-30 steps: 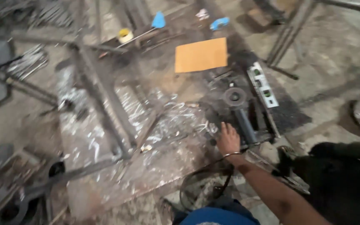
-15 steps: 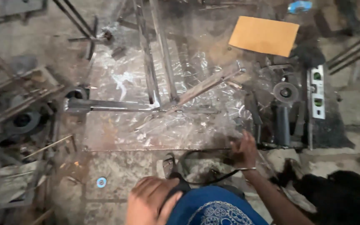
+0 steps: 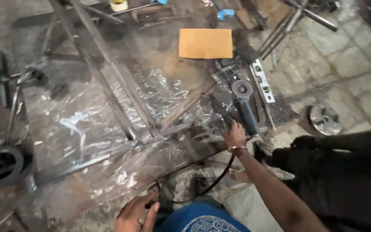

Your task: The person uses an angle grinder to cut and smooth metal pieces, creating sparks. They then use a welding torch to join metal components on a workbench, producing bright flashes and smoke. The person handles metal rods and a small metal piece, positioning them for welding.

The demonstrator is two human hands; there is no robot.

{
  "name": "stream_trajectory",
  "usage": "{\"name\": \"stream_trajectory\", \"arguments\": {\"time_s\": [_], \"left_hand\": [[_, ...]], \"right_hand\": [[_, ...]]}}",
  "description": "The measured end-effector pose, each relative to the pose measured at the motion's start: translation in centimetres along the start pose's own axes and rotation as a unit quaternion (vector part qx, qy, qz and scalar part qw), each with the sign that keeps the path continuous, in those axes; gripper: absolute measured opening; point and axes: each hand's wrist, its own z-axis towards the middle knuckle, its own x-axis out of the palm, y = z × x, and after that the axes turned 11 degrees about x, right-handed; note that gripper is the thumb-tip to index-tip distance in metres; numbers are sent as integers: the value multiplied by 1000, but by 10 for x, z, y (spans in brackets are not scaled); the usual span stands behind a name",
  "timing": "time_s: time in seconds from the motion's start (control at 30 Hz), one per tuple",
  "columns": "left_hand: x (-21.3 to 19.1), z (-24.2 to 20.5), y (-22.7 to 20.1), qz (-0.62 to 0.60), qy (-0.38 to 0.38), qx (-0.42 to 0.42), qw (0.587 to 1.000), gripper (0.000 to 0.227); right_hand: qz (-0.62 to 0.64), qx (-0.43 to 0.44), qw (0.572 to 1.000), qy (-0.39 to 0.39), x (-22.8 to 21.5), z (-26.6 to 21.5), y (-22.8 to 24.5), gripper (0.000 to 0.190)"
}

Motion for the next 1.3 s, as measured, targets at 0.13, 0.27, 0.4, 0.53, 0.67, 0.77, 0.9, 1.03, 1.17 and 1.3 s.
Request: {"name": "stream_trajectory", "arguments": {"time_s": [0.13,0.27,0.4,0.53,0.67,0.77,0.9,1.03,1.17,1.3], "left_hand": [[17,-12,48,-28,3,30,999,30],[11,-6,69,-51,60,4,997,28],[-29,15,61,-82,117,-71,987,27],[-49,12,99,-99,75,-110,986,25],[-44,4,114,-213,-1,-249,945,31],[-32,2,120,-309,-45,-245,918,33],[-22,0,101,-222,8,-209,952,35],[-17,5,58,-169,-10,-151,974,35],[1,13,16,-197,14,-177,964,37],[17,28,-23,-211,25,-149,966,37]], "right_hand": [[-26,-1,996,-91,24,-1,-7,74],[54,88,995,-18,30,-55,23,63],[205,147,965,73,71,-122,30,56],[221,133,959,114,62,-144,51,63],[308,117,935,129,77,-114,31,39],[505,147,826,202,60,-81,45,31],[459,144,844,239,-2,-74,120,29],[436,143,846,272,24,-72,108,30],[424,198,830,303,55,-75,78,29],[481,156,795,336,77,-79,32,25]]}}
